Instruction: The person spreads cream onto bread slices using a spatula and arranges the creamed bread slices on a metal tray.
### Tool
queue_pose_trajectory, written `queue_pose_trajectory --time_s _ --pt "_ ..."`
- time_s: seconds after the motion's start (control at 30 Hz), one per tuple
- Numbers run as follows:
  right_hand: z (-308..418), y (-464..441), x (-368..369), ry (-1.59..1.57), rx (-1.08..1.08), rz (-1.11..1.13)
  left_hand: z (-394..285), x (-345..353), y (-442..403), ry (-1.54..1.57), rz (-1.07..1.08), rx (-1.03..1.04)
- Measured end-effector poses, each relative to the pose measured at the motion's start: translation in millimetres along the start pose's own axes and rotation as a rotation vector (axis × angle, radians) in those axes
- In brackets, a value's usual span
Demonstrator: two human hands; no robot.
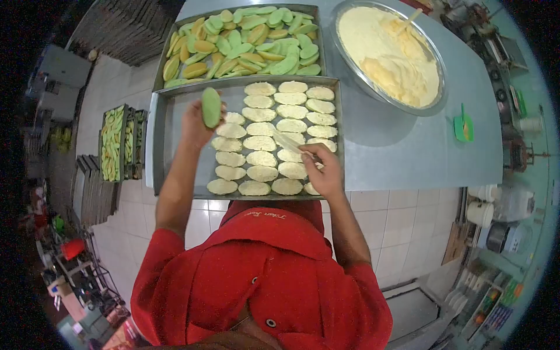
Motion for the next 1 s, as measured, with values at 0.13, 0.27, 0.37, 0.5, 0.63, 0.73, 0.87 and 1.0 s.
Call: queue_pose_trajectory --time_s 0.13,0.27,0.37,0.5,0.63,0.73,0.87,1.0 --pt "8 -10 45 -0.062 -0.015 0.124 58 27 49 0.140 -0.235 0.015" --pt "34 -14 71 -0.104 -0.180 0.172 82 48 89 0.075 -0.177 -0.034" --pt "49 -11 80 -0.087 -0.251 0.188 88 43 106 0.105 -0.174 0.012" --pt "46 -5 81 0.031 -0.475 0.188 92 39 113 0.137 -0.173 0.056" --pt "30 -7 66 0.207 -0.602 0.149 96 32 115 0.191 -0.190 0.019" --pt "22 -15 55 0.313 -0.539 0.170 92 35 118 0.160 -0.202 -0.012" --pt "40 -23 51 0.257 -0.499 0.125 92 34 114 0.135 -0.156 -0.047" --pt "61 -14 58 0.249 -0.526 0.225 94 34 105 0.136 -0.122 -0.062"
Point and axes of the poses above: each hand's wrist, its own y-axis away from the middle knuckle, its own x-axis out of the palm, z = x × y, the point moved 4 cm from there along -y, towards the middle knuckle, and after that the axes turned 10 degrees about -z, right-handed, at the moved point
